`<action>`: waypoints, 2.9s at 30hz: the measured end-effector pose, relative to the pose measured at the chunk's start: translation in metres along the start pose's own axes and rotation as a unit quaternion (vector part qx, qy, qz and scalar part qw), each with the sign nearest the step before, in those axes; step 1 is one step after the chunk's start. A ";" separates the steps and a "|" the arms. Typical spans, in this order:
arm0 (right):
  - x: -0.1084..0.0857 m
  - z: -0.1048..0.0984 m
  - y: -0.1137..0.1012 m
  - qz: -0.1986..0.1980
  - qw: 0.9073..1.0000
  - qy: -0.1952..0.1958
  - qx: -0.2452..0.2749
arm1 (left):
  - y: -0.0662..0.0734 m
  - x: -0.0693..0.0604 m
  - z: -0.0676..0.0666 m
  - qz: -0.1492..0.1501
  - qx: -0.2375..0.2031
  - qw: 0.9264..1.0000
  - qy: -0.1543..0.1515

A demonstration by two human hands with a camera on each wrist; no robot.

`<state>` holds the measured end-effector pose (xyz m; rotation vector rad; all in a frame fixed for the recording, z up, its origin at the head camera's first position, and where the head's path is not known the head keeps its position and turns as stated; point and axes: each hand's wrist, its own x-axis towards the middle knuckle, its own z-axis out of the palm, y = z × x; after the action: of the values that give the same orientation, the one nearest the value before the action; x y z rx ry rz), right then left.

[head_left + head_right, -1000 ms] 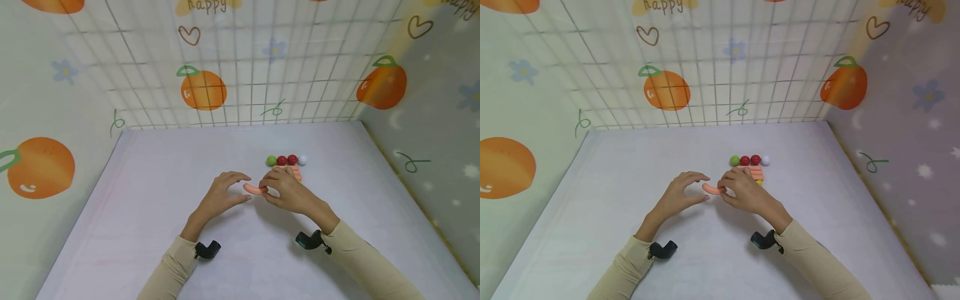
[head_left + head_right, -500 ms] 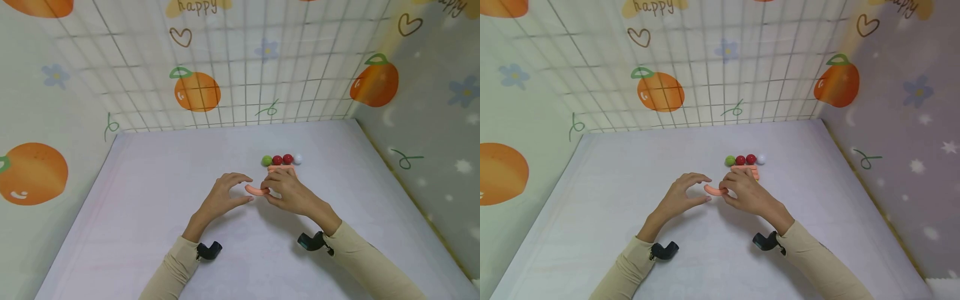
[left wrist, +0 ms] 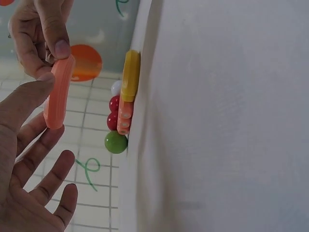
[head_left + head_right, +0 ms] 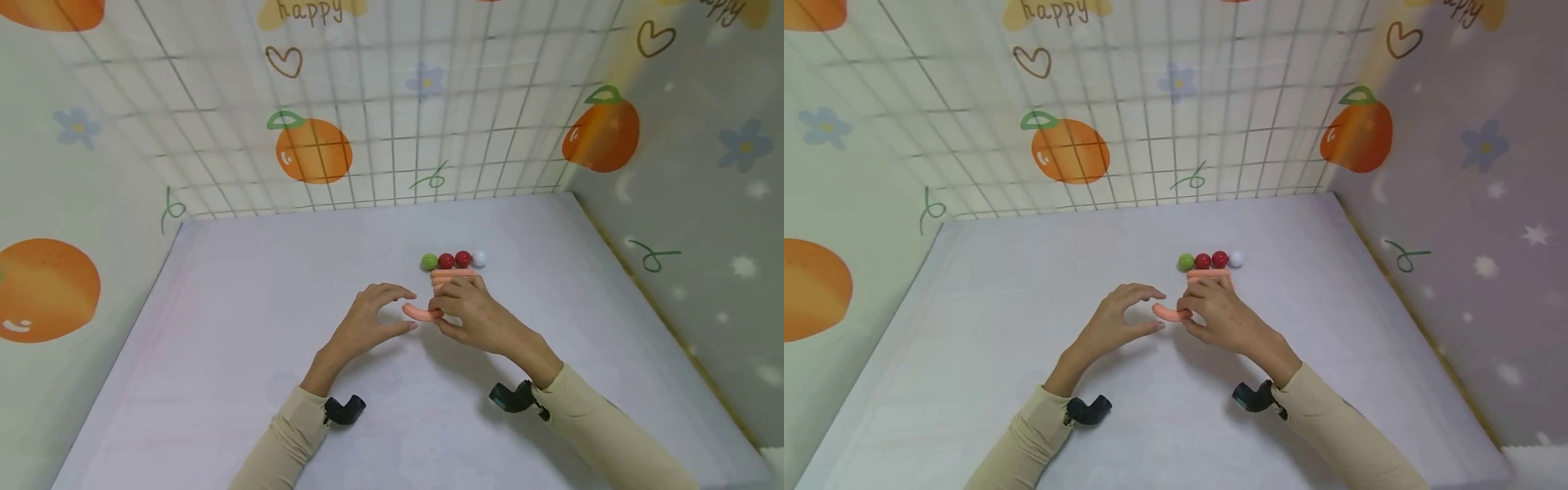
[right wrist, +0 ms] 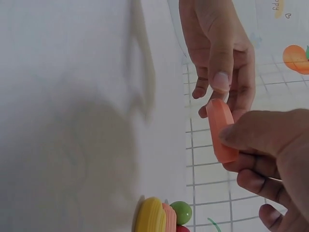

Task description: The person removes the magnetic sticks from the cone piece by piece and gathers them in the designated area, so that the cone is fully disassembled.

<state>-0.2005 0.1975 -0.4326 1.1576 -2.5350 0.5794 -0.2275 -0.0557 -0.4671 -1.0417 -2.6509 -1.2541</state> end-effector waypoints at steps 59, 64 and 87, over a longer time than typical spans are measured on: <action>-0.049 -0.016 0.022 0.051 0.999 0.002 -0.013 | 0.020 0.034 0.047 0.044 -0.002 0.998 -0.038; -0.053 -0.016 0.026 0.057 0.998 0.002 -0.007 | 0.020 0.037 0.052 0.039 0.002 0.998 -0.043; -0.061 -0.006 0.032 0.051 0.999 -0.005 -0.003 | 0.020 0.036 0.058 0.041 0.003 0.998 -0.042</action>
<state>-0.1863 0.2589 -0.4605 1.0363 -2.6135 0.5910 -0.2294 0.0137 -0.4826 -1.2138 -2.6393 -1.2135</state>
